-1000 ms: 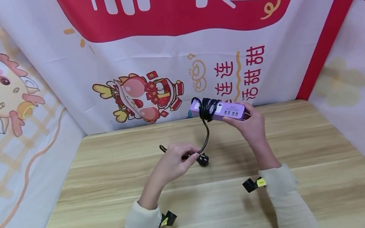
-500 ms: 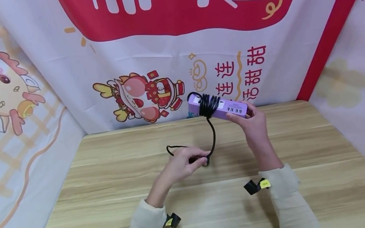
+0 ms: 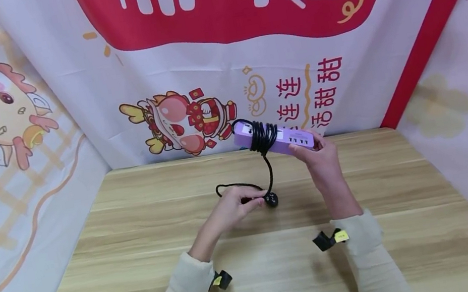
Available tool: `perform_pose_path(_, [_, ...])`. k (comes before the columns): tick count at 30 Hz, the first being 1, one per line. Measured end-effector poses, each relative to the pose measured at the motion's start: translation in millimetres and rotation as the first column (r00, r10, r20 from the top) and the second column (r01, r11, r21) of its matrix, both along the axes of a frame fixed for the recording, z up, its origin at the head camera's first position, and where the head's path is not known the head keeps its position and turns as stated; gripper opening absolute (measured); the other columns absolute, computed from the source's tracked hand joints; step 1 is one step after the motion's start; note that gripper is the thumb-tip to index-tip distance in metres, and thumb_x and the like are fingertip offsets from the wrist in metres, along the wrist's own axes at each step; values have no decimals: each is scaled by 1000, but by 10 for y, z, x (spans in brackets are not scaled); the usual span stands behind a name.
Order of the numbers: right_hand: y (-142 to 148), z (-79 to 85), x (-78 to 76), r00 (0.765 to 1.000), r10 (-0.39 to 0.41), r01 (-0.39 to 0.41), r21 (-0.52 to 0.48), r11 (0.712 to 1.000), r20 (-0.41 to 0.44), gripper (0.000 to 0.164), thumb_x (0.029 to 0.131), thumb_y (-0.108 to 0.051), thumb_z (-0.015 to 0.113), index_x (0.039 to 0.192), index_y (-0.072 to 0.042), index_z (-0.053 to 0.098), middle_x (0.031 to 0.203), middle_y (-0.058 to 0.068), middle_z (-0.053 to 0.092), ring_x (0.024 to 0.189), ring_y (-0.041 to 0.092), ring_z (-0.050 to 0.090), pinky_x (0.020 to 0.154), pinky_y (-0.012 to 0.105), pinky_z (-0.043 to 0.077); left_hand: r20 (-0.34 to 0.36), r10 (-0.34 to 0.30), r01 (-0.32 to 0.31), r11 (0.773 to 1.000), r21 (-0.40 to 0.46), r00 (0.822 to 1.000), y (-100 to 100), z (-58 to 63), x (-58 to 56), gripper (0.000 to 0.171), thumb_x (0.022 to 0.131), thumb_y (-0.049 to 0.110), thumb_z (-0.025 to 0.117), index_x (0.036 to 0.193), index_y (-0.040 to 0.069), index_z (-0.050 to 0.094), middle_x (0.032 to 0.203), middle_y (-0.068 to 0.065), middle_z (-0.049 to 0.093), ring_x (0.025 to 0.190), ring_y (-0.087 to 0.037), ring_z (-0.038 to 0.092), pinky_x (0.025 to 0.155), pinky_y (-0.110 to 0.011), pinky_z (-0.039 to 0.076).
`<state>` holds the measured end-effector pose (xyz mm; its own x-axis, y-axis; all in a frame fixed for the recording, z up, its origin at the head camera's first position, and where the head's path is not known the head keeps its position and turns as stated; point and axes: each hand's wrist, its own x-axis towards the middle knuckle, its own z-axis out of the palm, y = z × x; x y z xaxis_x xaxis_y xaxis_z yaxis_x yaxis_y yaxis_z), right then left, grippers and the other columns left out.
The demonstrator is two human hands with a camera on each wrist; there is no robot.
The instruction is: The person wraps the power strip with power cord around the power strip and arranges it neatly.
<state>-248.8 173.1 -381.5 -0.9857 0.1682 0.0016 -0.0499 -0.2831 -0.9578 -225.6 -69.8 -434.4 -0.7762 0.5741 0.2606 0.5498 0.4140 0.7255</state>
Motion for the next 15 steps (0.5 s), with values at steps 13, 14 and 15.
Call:
perform_pose_path(13, [-131,87,181,937,338,-335,50,941,-83,59,81,8,72,137,-1,53,120,5,60,105,15,61,89,22,55,61,39,-45,995,87,997,-74,-192,-228,16,98,9,61,101,2,75,78,-6,72,57,-5,51,51,-18,40])
perform_pose_path(14, [-136,80,189,925,366,-360,77,930,-97,56,81,7,72,134,-2,56,119,4,60,105,15,61,88,22,55,73,25,-33,992,119,997,-85,-194,-246,13,98,6,61,102,1,73,81,-8,72,60,-6,54,53,-19,43])
perform_pose_path(15, [-140,71,195,913,391,-381,98,919,-115,52,81,7,72,130,-5,60,118,4,61,104,15,61,87,22,56,83,5,-18,989,149,997,-96,-192,-264,12,97,1,61,102,-1,71,83,-11,71,64,-7,56,56,-18,45])
